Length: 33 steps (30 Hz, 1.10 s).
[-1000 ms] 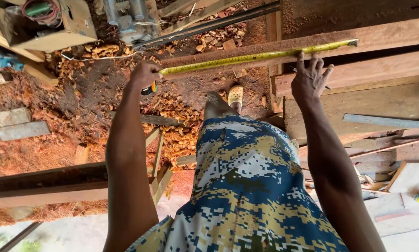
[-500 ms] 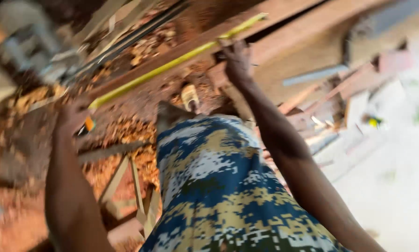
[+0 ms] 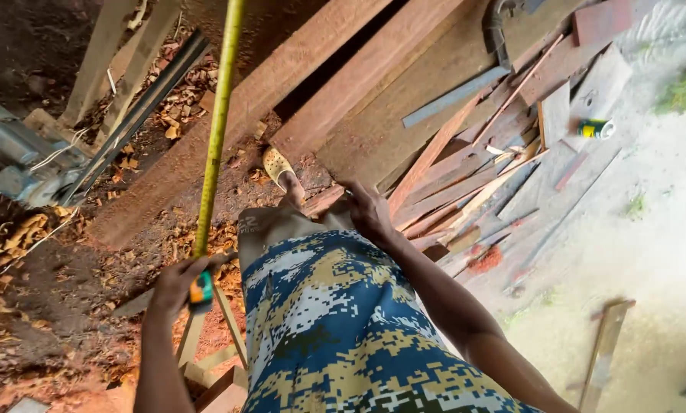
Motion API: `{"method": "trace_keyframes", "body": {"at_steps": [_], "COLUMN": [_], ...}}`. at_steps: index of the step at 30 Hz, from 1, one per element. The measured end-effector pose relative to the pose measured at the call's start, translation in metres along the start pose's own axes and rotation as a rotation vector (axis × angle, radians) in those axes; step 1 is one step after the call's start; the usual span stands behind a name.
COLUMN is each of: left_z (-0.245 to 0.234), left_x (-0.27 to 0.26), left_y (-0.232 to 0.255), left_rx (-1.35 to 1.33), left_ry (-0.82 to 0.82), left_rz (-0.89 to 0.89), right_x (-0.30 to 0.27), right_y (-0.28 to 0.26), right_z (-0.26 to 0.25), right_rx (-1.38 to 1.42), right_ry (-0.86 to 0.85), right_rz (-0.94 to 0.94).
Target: The recorder measures a piece of lumber with a tape measure and a try square, then saws it with a handsaw.
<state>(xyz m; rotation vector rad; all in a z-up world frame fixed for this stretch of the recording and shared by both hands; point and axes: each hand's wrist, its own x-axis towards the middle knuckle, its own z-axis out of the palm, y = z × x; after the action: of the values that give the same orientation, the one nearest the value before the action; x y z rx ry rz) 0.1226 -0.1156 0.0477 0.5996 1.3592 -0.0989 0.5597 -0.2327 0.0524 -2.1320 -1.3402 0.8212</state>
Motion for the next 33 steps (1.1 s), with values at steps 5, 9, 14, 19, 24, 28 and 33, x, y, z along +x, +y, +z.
{"method": "trace_keyframes", "body": {"at_steps": [5, 9, 14, 19, 24, 28, 33], "left_z": [0.121, 0.228, 0.375, 0.488, 0.541, 0.535, 0.49], "left_x": [0.041, 0.081, 0.117, 0.181, 0.215, 0.226, 0.158], "left_y": [0.075, 0.13, 0.159, 0.117, 0.115, 0.146, 0.164], "left_rx": [-0.145, -0.148, -0.178, -0.051, 0.308, 0.429, 0.485], "left_ry": [-0.14, -0.192, -0.246, -0.124, 0.171, 0.154, 0.435], "left_rz": [0.305, 0.545, 0.725, 0.668, 0.557, 0.512, 0.698], "right_x": [-0.006, 0.006, 0.001, -0.007, 0.02, 0.073, 0.167], "right_y": [-0.007, -0.028, 0.009, 0.111, 0.177, 0.241, 0.267], "right_z": [-0.039, -0.089, -0.137, -0.155, -0.181, -0.18, -0.184], "right_rx": [0.07, 0.068, 0.131, 0.206, 0.082, 0.253, 0.629], "right_ry": [-0.048, -0.214, -0.284, -0.149, -0.225, -0.189, -0.318], "right_rz": [-0.049, -0.031, 0.026, 0.141, 0.389, 0.171, 0.538]}}
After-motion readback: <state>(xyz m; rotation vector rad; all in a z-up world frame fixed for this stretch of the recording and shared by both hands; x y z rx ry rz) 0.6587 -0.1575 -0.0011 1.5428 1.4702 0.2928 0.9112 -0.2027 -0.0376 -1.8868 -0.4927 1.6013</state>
